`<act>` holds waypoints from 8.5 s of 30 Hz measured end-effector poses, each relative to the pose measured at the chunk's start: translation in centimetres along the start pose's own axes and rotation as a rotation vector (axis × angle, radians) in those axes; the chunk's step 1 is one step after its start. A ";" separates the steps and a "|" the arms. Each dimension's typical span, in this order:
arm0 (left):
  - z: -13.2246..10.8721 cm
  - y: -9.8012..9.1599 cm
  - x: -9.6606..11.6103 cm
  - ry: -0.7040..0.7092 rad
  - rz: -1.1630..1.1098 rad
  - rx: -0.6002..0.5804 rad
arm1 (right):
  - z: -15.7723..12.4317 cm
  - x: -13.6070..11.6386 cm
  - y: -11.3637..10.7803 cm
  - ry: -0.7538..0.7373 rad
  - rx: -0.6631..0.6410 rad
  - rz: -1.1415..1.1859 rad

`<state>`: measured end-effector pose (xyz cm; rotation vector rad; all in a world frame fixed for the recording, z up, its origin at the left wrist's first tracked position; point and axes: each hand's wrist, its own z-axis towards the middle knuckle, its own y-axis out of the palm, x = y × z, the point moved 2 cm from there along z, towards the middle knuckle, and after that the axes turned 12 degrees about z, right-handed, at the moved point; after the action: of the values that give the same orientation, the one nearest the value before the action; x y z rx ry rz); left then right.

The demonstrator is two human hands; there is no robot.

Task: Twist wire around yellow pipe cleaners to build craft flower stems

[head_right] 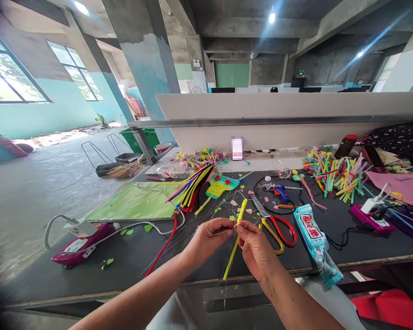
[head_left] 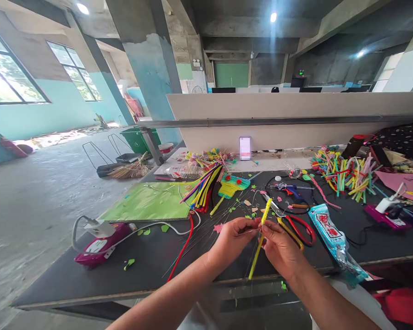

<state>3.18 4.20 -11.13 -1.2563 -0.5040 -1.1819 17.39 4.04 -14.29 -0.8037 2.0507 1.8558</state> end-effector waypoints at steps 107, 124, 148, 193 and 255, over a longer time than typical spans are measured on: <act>-7.6 1.8 1.3 -0.504 -0.591 0.065 | -4.6 -0.4 2.2 -0.207 -0.300 -1.329; -9.0 -6.1 3.5 -0.214 -0.004 0.224 | -5.7 -2.6 2.9 -0.067 -0.404 -1.262; -11.9 2.2 4.2 -0.029 0.256 -0.031 | -12.2 -3.7 8.9 -0.395 -0.896 -2.359; -15.2 1.9 5.8 0.132 0.655 -0.051 | -12.2 -1.2 5.2 -0.391 -0.969 -2.137; -15.4 2.4 5.5 0.252 0.768 0.009 | -12.4 -1.3 4.9 -0.489 -0.730 -2.055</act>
<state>2.88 -12.27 -12.26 -1.1160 0.1650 -0.6586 17.82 -7.57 -7.67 -1.4067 -0.3024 0.9880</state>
